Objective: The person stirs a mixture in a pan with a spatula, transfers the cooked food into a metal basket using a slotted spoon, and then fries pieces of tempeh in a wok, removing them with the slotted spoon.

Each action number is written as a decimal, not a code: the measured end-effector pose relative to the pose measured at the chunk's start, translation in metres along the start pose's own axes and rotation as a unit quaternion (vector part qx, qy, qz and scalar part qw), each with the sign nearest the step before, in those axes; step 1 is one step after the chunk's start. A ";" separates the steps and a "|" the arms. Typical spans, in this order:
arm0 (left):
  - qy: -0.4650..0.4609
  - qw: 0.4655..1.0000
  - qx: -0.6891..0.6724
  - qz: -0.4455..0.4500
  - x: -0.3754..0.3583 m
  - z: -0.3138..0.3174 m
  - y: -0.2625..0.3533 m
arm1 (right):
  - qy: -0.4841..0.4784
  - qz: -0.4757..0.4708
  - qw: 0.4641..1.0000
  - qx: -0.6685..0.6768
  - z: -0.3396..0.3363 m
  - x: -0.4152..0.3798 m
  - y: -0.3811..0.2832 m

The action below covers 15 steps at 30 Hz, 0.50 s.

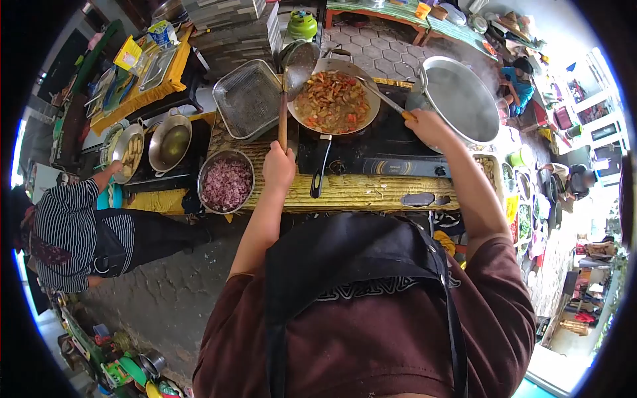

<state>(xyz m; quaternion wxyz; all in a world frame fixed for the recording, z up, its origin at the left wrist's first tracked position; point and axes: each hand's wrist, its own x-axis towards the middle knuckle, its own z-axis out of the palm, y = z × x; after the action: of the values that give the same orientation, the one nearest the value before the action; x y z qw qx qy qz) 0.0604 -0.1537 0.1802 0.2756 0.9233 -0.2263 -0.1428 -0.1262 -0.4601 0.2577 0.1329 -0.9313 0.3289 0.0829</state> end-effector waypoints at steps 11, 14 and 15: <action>-0.019 0.999 -0.032 -0.014 -0.006 0.028 -0.005 | -0.181 0.115 0.885 0.412 0.039 -0.076 -0.007; -0.072 0.992 -0.082 -0.060 -0.002 0.022 -0.008 | -0.124 0.101 0.905 0.395 0.034 -0.073 -0.015; -0.072 0.988 -0.118 -0.074 -0.004 0.019 -0.007 | -0.071 0.094 0.920 0.375 0.034 -0.069 -0.018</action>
<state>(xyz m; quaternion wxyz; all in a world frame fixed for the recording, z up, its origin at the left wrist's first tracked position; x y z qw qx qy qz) 0.0522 -0.1547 0.1612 0.3544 0.8857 -0.1584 -0.2545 -0.1702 -0.3952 0.2459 0.4868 -0.7698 0.4116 0.0319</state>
